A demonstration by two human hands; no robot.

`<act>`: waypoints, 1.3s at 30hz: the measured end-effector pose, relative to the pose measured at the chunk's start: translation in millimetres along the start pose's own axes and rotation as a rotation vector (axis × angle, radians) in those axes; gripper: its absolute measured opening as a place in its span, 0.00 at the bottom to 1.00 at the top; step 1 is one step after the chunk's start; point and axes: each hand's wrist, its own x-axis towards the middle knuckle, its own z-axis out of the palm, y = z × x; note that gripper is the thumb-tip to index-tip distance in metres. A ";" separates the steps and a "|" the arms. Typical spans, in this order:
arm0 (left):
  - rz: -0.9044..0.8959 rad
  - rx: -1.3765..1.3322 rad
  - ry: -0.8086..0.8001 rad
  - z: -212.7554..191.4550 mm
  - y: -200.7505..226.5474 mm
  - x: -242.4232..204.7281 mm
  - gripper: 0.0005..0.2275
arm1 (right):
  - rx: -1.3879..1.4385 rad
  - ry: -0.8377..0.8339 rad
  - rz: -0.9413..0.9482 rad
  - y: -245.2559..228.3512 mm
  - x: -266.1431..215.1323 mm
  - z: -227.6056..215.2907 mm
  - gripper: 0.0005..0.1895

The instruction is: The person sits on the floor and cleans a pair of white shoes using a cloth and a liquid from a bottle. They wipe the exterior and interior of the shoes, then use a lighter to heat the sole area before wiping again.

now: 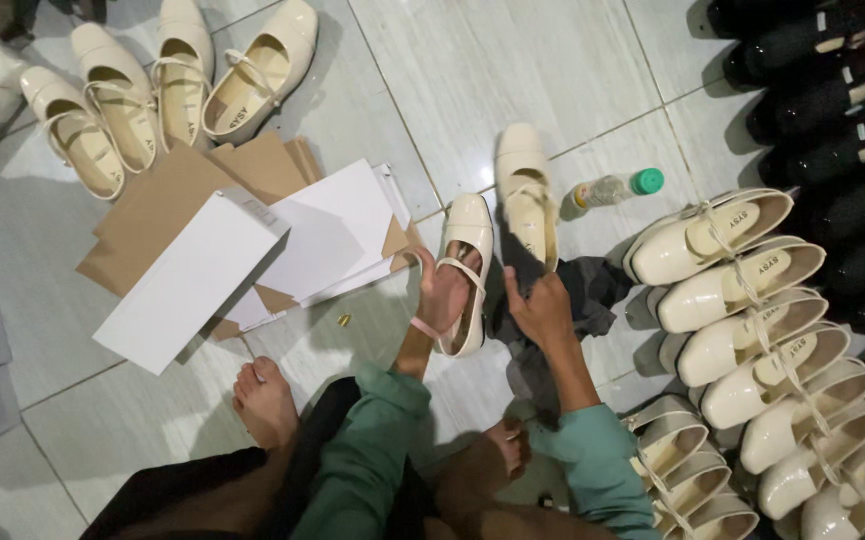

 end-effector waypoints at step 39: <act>0.183 1.784 -0.161 62.4 -68.6 -22.1 0.59 | -0.388 -0.088 -0.313 50.9 11.4 -28.6 0.17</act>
